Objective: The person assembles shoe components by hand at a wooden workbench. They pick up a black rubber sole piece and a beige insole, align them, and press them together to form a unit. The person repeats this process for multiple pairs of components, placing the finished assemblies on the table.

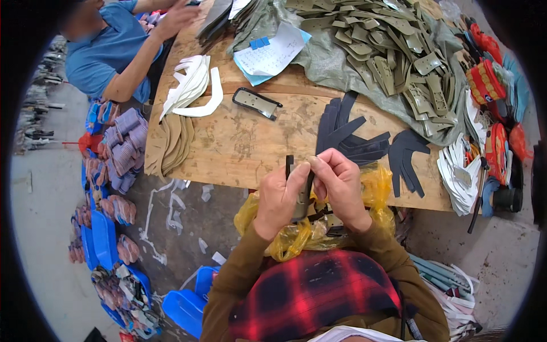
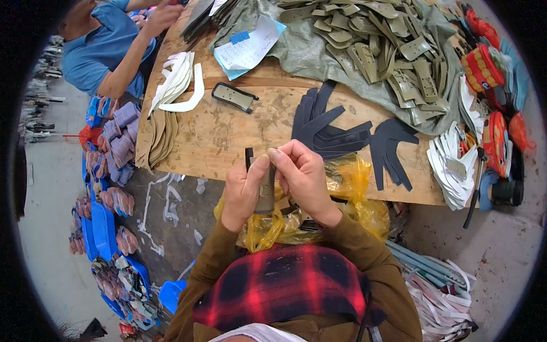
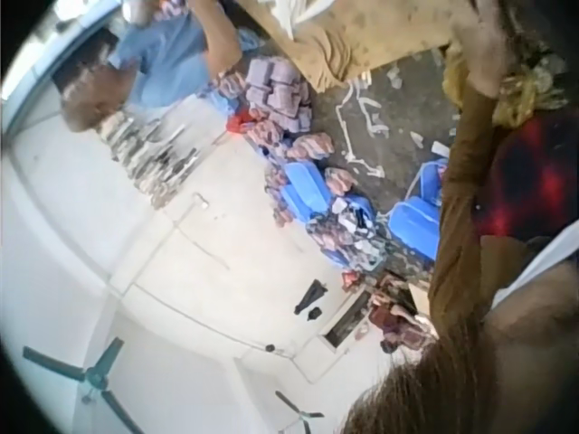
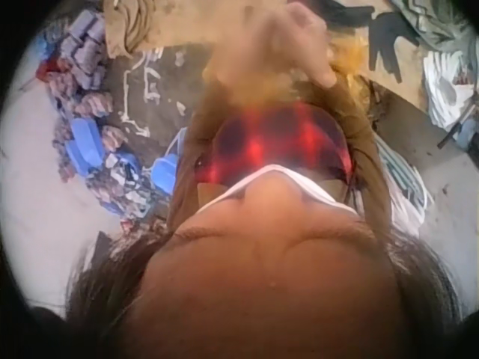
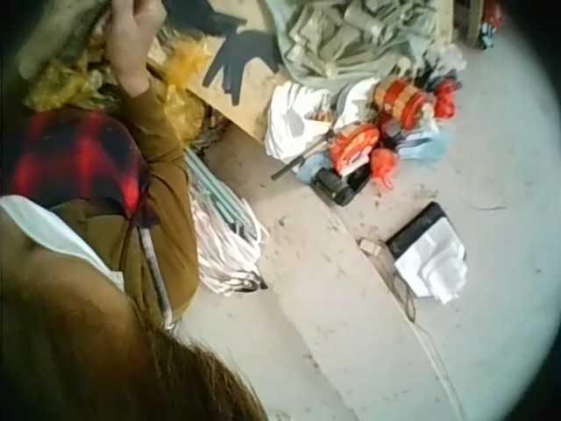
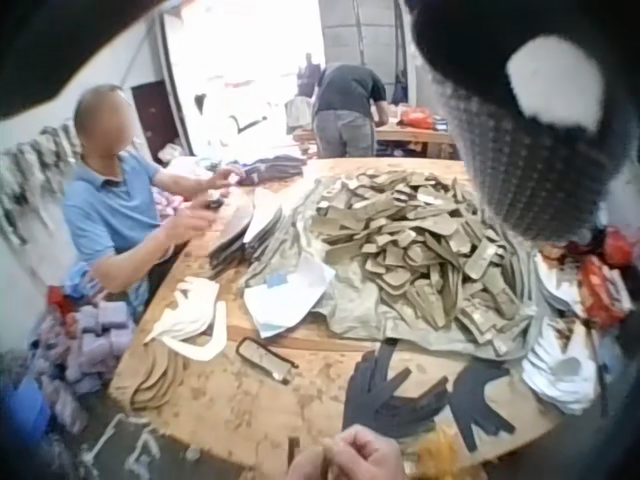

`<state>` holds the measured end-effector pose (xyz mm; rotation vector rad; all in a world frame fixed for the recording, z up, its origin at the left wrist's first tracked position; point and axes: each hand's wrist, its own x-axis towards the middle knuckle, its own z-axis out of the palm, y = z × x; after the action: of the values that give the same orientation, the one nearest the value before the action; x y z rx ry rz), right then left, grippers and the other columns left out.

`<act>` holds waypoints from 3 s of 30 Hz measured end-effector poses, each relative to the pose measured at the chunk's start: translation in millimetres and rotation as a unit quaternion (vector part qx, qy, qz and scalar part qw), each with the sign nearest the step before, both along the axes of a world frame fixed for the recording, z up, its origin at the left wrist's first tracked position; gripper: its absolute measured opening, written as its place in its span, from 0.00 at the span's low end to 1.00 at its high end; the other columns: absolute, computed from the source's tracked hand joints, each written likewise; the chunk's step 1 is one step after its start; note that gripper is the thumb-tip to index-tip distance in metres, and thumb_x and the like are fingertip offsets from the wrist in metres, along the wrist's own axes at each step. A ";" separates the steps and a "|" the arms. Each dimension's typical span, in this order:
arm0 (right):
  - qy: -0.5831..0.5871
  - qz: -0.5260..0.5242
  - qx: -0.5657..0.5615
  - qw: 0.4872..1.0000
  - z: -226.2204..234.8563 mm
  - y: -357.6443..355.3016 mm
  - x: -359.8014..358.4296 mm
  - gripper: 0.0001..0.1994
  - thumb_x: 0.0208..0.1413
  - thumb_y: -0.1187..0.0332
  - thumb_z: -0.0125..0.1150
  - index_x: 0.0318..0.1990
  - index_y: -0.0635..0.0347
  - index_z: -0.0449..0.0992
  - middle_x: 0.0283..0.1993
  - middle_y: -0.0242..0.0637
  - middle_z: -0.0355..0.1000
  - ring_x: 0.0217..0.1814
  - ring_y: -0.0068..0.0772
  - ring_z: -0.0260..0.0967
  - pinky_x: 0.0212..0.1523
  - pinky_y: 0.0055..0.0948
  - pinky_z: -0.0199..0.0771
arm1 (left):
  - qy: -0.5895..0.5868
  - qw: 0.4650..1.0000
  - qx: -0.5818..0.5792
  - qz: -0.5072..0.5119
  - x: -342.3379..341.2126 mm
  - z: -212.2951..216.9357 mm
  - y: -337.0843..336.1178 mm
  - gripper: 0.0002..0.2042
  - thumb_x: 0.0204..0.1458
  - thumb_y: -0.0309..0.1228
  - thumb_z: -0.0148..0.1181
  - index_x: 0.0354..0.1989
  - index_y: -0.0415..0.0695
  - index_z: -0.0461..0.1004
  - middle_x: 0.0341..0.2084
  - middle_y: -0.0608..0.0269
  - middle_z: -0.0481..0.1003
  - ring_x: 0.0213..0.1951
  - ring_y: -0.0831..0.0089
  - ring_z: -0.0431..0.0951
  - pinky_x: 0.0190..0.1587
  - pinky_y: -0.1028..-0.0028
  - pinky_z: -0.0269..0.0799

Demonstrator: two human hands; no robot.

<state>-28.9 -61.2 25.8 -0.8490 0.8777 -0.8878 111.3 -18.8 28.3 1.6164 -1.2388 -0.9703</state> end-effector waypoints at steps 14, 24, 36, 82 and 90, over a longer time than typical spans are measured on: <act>-0.022 0.150 -0.056 0.987 -21.2 -18.2 -14.8 0.11 0.58 0.73 0.62 0.44 0.60 0.66 0.34 0.28 0.72 0.35 0.14 0.67 0.34 0.18 0.67 | 0.387 0.909 0.000 0.152 -16.0 -35.4 -6.4 0.18 0.65 0.47 0.48 0.42 0.43 0.71 0.32 0.71 0.71 0.35 0.82 0.70 0.36 0.79 0.67; 0.064 0.465 -0.055 0.881 14.6 -28.3 -47.7 0.11 0.59 0.63 0.63 0.37 0.58 0.68 0.25 0.25 0.67 0.28 0.13 0.62 0.24 0.19 0.60 | 0.037 0.849 0.220 -0.479 46.5 49.1 -31.6 0.19 0.51 0.41 0.68 0.41 0.37 0.76 0.25 0.63 0.75 0.29 0.77 0.72 0.35 0.73 0.69; 0.002 0.462 0.071 0.884 -10.9 3.3 -58.5 0.11 0.60 0.62 0.61 0.38 0.54 0.66 0.29 0.23 0.68 0.25 0.10 0.63 0.18 0.15 0.60 | 0.249 0.823 0.305 -0.409 34.3 11.7 21.1 0.10 0.63 0.32 0.51 0.35 0.38 0.74 0.17 0.65 0.76 0.15 0.80 0.73 0.18 0.79 0.66; -0.118 0.058 -0.044 0.990 -24.3 -12.2 11.7 0.21 0.69 0.54 0.45 0.58 0.61 0.63 0.44 0.39 0.73 0.45 0.28 0.71 0.48 0.30 0.72 | 0.296 0.953 0.055 0.023 -11.3 -28.2 32.6 0.19 0.66 0.42 0.48 0.51 0.37 0.70 0.25 0.70 0.72 0.21 0.86 0.66 0.22 0.83 0.61; -0.118 0.144 -0.015 0.982 -21.2 -18.6 16.9 0.15 0.69 0.59 0.46 0.49 0.62 0.69 0.42 0.39 0.74 0.45 0.30 0.74 0.50 0.30 0.73 | 0.375 0.921 0.080 0.072 -18.6 -21.7 25.9 0.18 0.66 0.47 0.44 0.35 0.45 0.69 0.12 0.73 0.65 0.11 0.85 0.59 0.19 0.82 0.56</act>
<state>-12.0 -79.8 4.6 -0.8510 0.5199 -0.7295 92.7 7.1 6.6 1.2284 -0.5167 -1.4389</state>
